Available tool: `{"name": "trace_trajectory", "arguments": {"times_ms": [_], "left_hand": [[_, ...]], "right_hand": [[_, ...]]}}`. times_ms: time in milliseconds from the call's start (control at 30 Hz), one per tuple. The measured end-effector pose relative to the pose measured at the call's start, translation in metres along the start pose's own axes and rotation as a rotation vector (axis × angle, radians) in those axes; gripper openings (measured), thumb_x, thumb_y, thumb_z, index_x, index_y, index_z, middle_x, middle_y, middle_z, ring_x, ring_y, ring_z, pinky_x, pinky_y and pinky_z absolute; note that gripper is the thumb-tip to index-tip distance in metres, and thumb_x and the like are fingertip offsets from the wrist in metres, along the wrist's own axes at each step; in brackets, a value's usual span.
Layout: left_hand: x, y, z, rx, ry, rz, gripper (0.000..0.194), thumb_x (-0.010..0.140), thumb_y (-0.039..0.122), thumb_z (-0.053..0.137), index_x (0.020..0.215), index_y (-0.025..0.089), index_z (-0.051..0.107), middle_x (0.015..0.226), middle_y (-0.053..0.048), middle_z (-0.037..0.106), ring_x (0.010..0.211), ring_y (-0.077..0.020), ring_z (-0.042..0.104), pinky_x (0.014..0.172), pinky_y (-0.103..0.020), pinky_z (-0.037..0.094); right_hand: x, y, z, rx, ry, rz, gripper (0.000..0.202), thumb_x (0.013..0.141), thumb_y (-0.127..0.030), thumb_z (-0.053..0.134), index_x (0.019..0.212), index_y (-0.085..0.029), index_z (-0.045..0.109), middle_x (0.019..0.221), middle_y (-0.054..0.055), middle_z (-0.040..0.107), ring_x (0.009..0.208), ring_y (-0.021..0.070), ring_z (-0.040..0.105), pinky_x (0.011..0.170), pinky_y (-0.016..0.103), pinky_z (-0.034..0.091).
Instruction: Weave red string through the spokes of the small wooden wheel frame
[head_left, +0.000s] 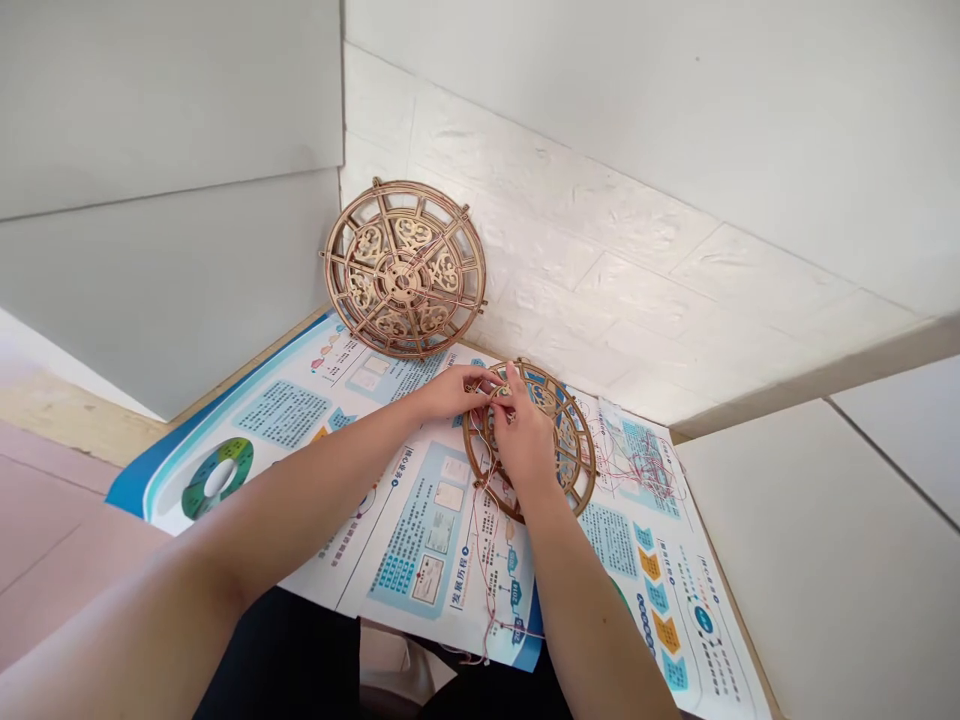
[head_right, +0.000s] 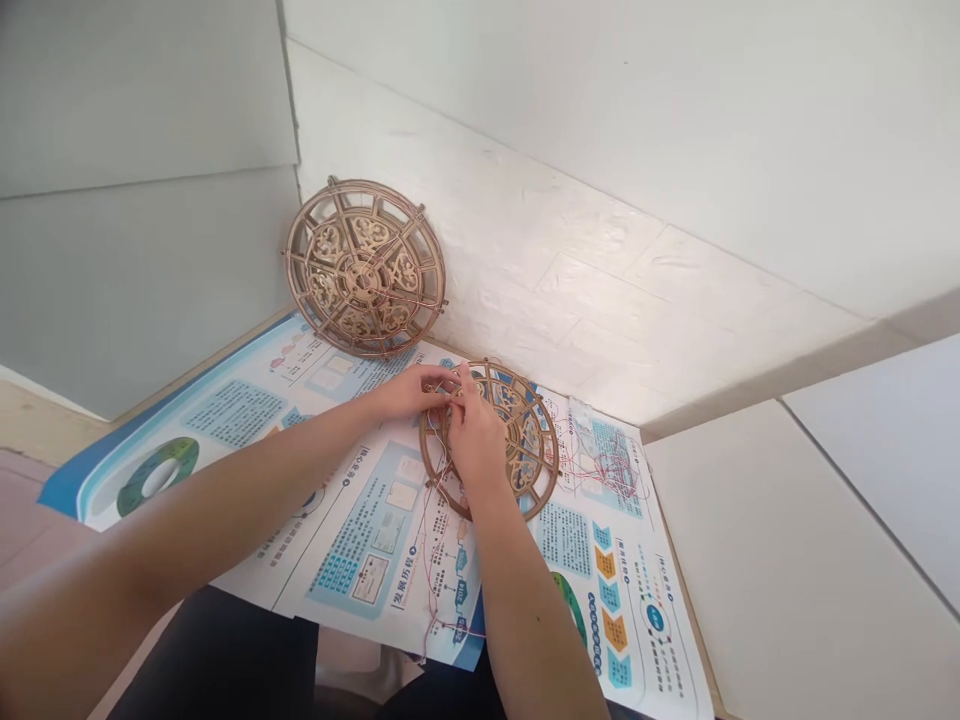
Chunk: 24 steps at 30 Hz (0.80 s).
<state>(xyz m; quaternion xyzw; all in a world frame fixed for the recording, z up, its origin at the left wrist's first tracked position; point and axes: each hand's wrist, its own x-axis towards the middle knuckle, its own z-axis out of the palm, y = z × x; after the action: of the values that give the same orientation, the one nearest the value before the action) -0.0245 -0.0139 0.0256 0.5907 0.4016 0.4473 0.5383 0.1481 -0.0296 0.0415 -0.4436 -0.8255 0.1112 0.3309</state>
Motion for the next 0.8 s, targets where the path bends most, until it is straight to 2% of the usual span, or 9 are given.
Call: {"name": "trace_trajectory", "arguments": {"times_ms": [133,333,500,667,800], "left_hand": [[0.0013,-0.0064,0.0010,-0.022,0.037,-0.016,0.029,0.080,0.014,0.068,0.109,0.014,0.069,0.086,-0.005,0.070,0.060,-0.0121,0.063,0.059,-0.024,0.053],[0.0025,-0.0107,0.0014,-0.047,0.082,-0.028,0.021,0.080,0.013,0.067,0.101,0.013,0.069,0.087,-0.006,0.070,0.059,-0.0118,0.063,0.058,-0.024,0.054],[0.0028,-0.0089,0.0013,-0.086,0.039,-0.037,0.013,0.083,0.011,0.062,0.094,0.013,0.069,0.079,-0.004,0.069,0.056,-0.0126,0.064,0.058,-0.026,0.054],[0.0052,-0.0087,0.0023,-0.221,0.069,-0.125,0.015,0.085,0.007,0.054,0.089,0.013,0.066,0.072,-0.003,0.068,0.052,-0.0140,0.064,0.056,-0.027,0.054],[0.0049,-0.0076,0.0019,-0.217,0.058,-0.127,0.017,0.084,0.006,0.053,0.088,0.013,0.067,0.071,-0.003,0.068,0.053,-0.0135,0.064,0.057,-0.027,0.054]], "right_hand": [[0.0003,0.0012,0.0014,-0.009,0.008,-0.011,0.060,0.090,-0.020,0.048,0.151,-0.023,0.045,0.098,0.005,0.075,0.087,0.0259,0.071,0.080,0.040,0.056],[-0.0014,0.0033,0.0005,0.039,-0.030,-0.051,0.053,0.092,-0.023,0.050,0.145,-0.021,0.052,0.104,0.007,0.075,0.095,0.0265,0.071,0.087,0.042,0.056],[-0.0015,0.0032,0.0013,0.052,0.003,-0.015,0.051,0.092,-0.023,0.052,0.143,-0.019,0.052,0.101,0.008,0.075,0.100,0.0265,0.070,0.088,0.041,0.055],[-0.0027,-0.0003,0.0013,0.097,0.009,0.054,0.053,0.090,-0.025,0.056,0.143,-0.020,0.050,0.098,0.006,0.075,0.097,0.0256,0.071,0.088,0.041,0.054],[-0.0044,-0.0024,0.0008,0.086,-0.021,0.038,0.049,0.090,-0.024,0.056,0.138,-0.020,0.053,0.096,0.005,0.076,0.098,0.0254,0.071,0.090,0.041,0.054]]}}
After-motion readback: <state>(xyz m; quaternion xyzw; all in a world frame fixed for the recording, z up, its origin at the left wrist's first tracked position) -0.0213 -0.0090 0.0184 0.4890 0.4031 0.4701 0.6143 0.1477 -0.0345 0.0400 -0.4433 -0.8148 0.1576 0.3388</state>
